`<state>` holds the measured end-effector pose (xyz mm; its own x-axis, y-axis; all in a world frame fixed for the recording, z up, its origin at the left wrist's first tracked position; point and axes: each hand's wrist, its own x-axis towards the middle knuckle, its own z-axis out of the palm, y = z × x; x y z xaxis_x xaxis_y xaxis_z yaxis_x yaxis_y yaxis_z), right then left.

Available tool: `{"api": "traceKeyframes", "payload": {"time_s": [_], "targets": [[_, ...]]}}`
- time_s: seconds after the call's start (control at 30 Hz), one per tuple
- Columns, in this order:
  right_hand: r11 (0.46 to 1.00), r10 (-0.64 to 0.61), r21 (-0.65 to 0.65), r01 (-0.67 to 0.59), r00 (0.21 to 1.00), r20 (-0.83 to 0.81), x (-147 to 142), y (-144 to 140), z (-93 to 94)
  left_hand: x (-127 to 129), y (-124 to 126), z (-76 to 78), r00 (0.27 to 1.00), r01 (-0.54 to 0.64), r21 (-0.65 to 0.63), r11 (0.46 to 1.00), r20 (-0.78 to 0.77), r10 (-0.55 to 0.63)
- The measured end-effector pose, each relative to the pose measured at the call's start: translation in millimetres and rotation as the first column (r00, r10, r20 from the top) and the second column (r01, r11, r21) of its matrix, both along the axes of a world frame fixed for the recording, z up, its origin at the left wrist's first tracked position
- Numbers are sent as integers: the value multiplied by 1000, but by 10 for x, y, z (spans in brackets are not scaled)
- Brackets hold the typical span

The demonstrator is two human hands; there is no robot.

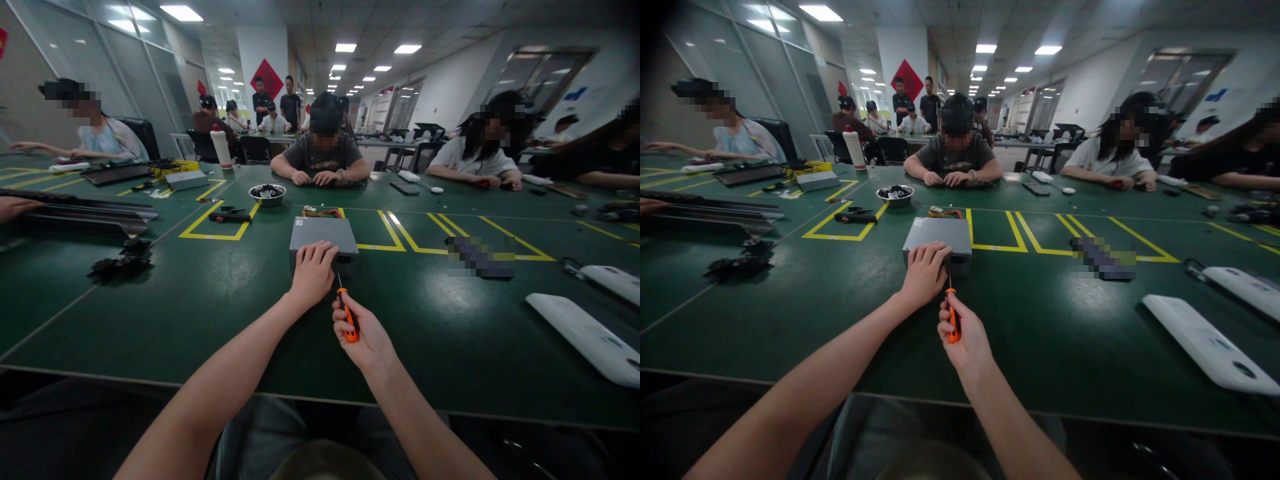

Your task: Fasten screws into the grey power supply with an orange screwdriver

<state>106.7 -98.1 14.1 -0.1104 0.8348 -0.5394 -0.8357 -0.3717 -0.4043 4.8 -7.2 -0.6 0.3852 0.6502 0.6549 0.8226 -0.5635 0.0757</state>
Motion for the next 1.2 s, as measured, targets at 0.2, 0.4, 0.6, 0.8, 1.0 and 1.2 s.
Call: {"api": "traceKeyframes", "payload": {"time_s": [0.2,0.4,0.6,0.8,1.0,1.2], "targets": [[1000,24,-15,-25,999,-37,-11,-2,16,13,14,-4,1000,0,-6,1000,11,0],[1000,-13,0,13,1000,-9,-35,-4,23,10,6,3,1000,6,-4,1000,26,-6],[998,-57,-11,57,998,-12,-38,-7,15,3,2,18,999,9,-9,1000,37,-9],[1000,17,-25,-18,998,-59,-49,-18,40,13,9,20,999,9,-11,1000,47,-9],[1000,-7,-7,7,999,-37,-84,-13,67,5,2,35,999,6,-7,1000,43,-5],[999,-24,-41,23,999,-37,-84,-11,17,7,13,37,999,-5,-15,1000,39,5]]}}
